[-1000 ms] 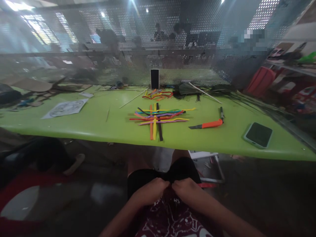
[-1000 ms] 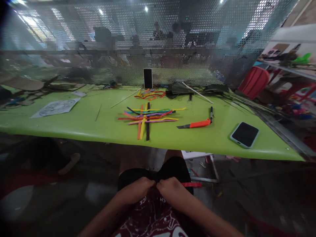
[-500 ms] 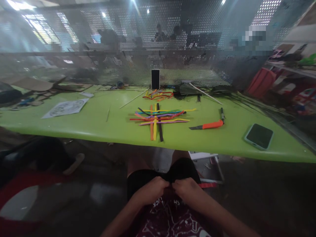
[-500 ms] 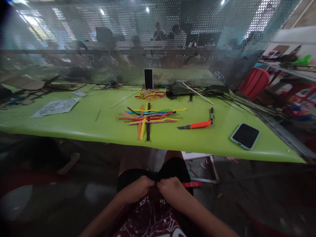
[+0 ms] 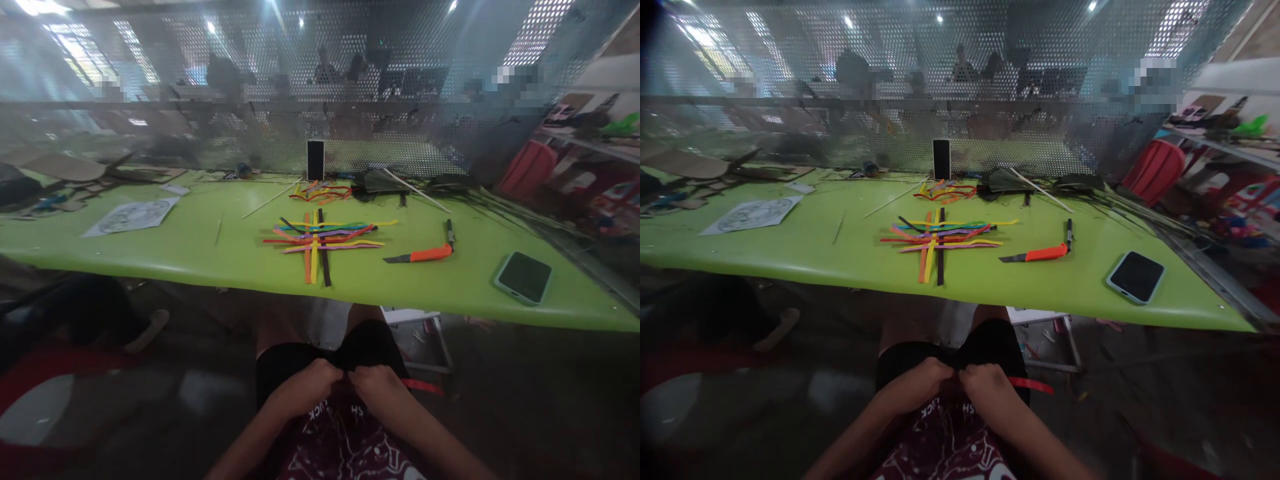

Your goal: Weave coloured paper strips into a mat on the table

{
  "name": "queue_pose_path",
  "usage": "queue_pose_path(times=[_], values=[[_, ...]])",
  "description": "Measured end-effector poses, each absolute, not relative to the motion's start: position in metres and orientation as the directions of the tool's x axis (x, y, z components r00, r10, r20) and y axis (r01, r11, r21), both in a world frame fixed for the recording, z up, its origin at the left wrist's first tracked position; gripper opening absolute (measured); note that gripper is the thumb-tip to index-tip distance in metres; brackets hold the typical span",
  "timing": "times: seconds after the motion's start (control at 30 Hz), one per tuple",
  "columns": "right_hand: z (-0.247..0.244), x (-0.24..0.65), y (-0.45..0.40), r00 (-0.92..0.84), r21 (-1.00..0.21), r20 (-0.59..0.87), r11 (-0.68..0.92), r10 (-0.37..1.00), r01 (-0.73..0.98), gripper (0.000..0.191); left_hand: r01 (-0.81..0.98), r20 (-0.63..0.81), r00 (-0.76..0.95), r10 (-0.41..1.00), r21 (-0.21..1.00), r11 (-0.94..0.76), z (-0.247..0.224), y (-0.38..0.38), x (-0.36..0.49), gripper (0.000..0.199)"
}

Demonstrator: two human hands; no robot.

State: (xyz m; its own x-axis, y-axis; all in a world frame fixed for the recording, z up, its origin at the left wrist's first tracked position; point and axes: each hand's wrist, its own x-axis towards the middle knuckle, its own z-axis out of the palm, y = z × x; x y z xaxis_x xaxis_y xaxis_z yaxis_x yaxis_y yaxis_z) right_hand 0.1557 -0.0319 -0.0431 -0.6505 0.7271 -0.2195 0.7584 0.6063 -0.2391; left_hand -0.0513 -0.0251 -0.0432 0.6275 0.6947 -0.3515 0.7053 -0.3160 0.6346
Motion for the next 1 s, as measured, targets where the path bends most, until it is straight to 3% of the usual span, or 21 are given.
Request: queue_pose_path(times=[0.7,1.0], values=[[-0.039,0.156,-0.032,-0.612,-0.271,-0.213,0.555,0.762,0.786,0.028,0.71,-0.265,0.624,0.736,0.586,-0.391,-0.063,-0.029,-0.052,0.035],[-0.054,0.146,-0.033,-0.535,-0.223,-0.254,0.489,0.806,0.843,0.035,0.764,-0.327,0.634,0.7,0.406,-0.502,-0.051,-0.03,-0.046,0.03]])
